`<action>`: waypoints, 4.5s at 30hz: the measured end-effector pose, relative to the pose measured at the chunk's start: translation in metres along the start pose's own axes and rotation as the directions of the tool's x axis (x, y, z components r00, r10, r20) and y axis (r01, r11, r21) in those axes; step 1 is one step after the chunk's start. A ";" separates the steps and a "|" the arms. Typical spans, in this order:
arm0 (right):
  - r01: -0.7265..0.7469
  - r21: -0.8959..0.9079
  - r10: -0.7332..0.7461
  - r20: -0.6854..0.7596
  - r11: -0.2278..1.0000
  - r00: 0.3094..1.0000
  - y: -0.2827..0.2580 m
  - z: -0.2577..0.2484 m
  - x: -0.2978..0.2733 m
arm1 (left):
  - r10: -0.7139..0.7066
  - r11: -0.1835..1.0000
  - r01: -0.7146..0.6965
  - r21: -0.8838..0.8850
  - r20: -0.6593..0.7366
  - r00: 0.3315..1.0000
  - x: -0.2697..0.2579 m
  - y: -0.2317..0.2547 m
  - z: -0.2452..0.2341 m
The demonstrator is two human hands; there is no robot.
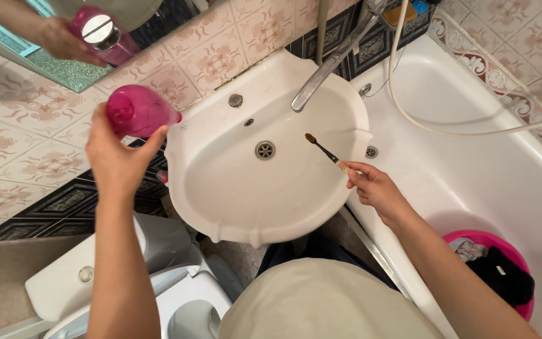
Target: The person washes a pink plastic bottle and its cap by hand under a faucet, using a toothbrush to scrub the bottle's rim and cap, then places the bottle into a trash bin.
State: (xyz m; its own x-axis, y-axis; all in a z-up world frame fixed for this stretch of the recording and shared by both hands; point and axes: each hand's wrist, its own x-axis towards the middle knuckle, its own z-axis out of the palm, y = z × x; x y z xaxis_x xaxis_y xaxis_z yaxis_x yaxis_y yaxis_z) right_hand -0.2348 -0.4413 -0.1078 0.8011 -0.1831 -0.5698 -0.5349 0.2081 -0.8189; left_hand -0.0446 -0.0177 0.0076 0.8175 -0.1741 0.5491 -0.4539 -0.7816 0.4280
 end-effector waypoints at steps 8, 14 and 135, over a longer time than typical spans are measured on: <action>0.008 0.010 -0.008 0.010 1.000 1.000 0.001 -0.005 0.001 | -0.071 0.993 0.070 -0.091 0.002 0.998 0.007 0.007 0.018; -0.011 0.004 0.011 0.012 1.000 1.000 0.000 -0.004 0.001 | -0.056 0.995 0.056 -0.082 0.012 0.998 0.006 0.015 0.006; 0.677 -0.733 -0.883 0.277 0.061 0.379 0.007 0.216 0.260 | -0.927 0.341 0.919 -0.197 0.093 0.364 -0.146 0.066 0.071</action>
State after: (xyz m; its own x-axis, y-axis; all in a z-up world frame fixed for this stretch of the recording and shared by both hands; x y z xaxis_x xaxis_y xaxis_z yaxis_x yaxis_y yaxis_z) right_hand 0.0282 -0.2805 -0.2467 0.8501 0.0129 0.5264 0.3133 -0.8159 -0.4859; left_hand -0.1689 -0.0867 -0.0950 0.7512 0.6051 -0.2636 0.5266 -0.3086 0.7921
